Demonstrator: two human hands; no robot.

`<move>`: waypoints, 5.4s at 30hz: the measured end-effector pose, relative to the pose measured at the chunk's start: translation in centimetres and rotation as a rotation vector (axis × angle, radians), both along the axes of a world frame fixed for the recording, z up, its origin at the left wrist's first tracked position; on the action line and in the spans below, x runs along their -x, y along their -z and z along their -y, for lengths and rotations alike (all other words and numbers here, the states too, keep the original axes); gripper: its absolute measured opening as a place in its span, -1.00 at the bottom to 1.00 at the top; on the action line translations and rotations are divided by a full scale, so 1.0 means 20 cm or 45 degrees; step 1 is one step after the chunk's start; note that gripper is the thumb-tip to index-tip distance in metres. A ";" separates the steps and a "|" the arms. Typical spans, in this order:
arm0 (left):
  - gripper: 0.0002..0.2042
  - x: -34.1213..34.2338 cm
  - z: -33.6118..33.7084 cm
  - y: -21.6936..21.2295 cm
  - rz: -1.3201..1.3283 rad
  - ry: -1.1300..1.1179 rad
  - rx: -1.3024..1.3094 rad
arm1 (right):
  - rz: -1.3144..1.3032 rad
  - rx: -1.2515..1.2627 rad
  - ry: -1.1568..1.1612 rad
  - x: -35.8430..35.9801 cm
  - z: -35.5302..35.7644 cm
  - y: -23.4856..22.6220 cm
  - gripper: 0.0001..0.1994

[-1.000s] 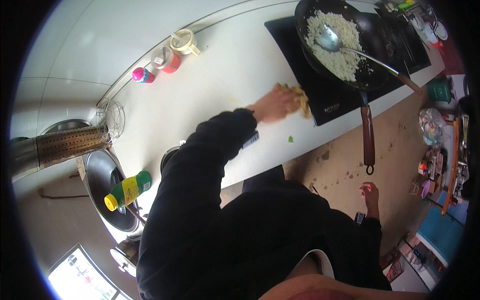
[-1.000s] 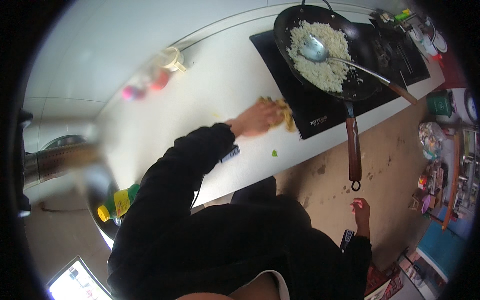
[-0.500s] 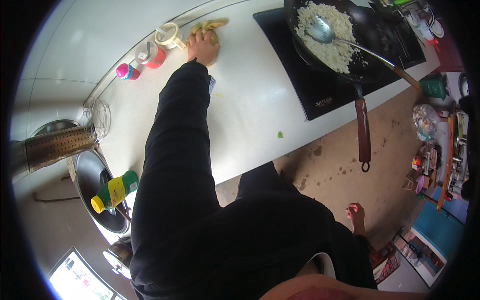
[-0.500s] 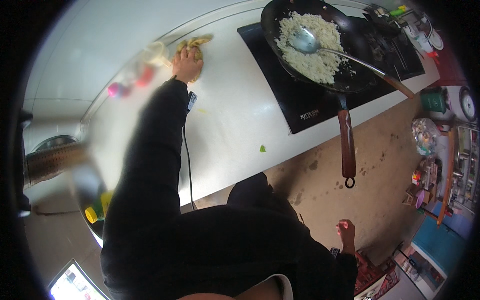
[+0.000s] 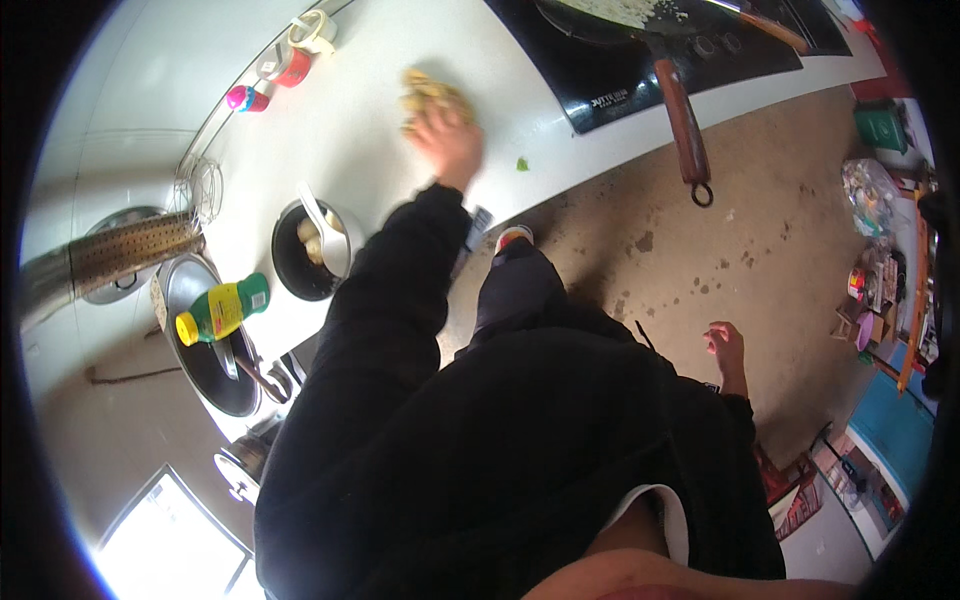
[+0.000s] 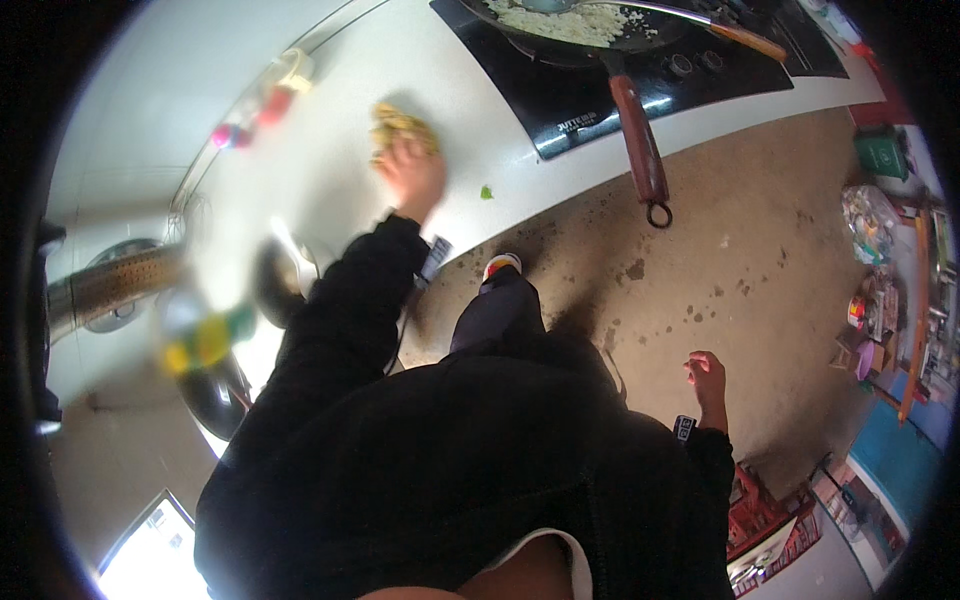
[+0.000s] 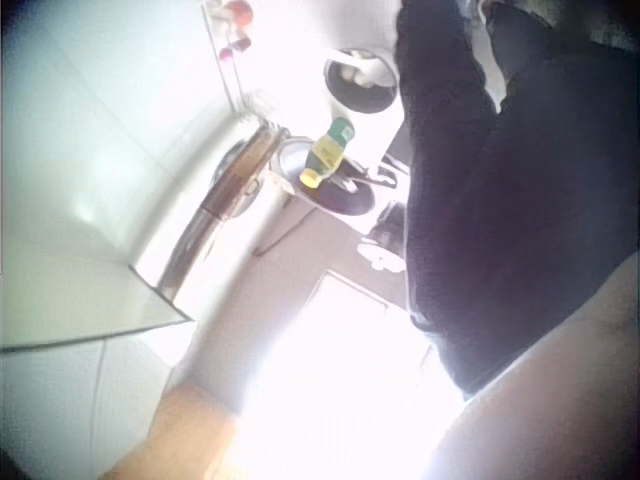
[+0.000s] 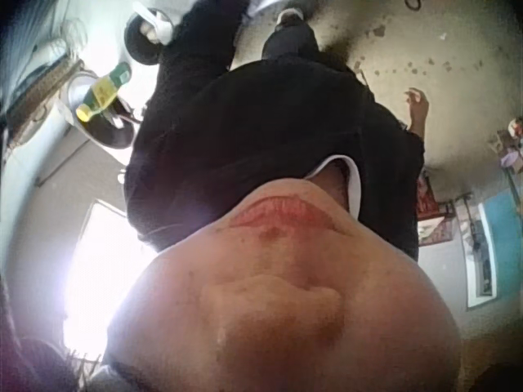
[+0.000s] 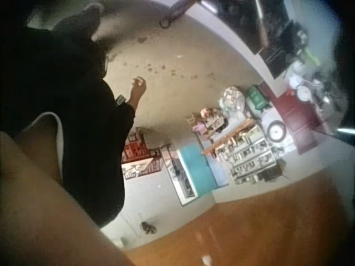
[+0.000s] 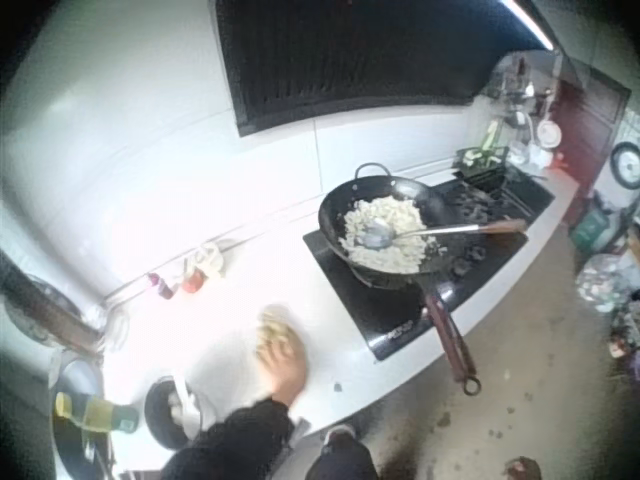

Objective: The person stirs rice in a wok on a gas stove using a spatula, then wipes the stovetop with a cloth. They add sliced potatoes from a bowl into the wok and continue stirring. The person briefly washes the bowl at the sink and resumes stirring the rice and potatoes in the wok.

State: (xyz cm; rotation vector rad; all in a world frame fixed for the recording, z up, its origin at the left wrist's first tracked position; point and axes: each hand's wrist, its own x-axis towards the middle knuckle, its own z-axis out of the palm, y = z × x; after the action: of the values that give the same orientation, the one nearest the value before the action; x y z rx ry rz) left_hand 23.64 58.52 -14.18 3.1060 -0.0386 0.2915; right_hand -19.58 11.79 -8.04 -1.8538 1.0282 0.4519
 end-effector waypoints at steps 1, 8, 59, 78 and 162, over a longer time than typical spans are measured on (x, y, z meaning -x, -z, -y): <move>-0.40 0.16 0.13 -0.01 -0.085 0.195 -0.075 | 0.001 0.001 -0.020 0.02 0.04 0.01 -0.80; -0.68 1.11 0.78 -0.19 -0.135 0.755 1.103 | 0.133 -0.003 -0.048 0.32 0.37 0.12 -0.83; -0.23 -0.30 -0.56 -1.04 -0.870 0.541 2.076 | 0.664 -0.248 -0.455 -2.03 -1.35 -1.26 -0.81; -0.29 -0.66 0.64 -1.57 -0.758 0.237 1.690 | 1.436 0.107 -1.194 -3.18 -0.53 -1.36 -0.53; -0.06 -0.56 0.87 -1.70 -0.292 0.070 1.846 | 1.106 0.865 -1.927 -3.01 -0.36 -1.47 -0.53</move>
State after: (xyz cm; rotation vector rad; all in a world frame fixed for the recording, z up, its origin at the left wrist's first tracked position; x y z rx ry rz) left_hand 34.86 41.16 19.91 1.6705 0.0648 -0.0604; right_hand 40.57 19.04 21.39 -2.7492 -1.0821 0.0267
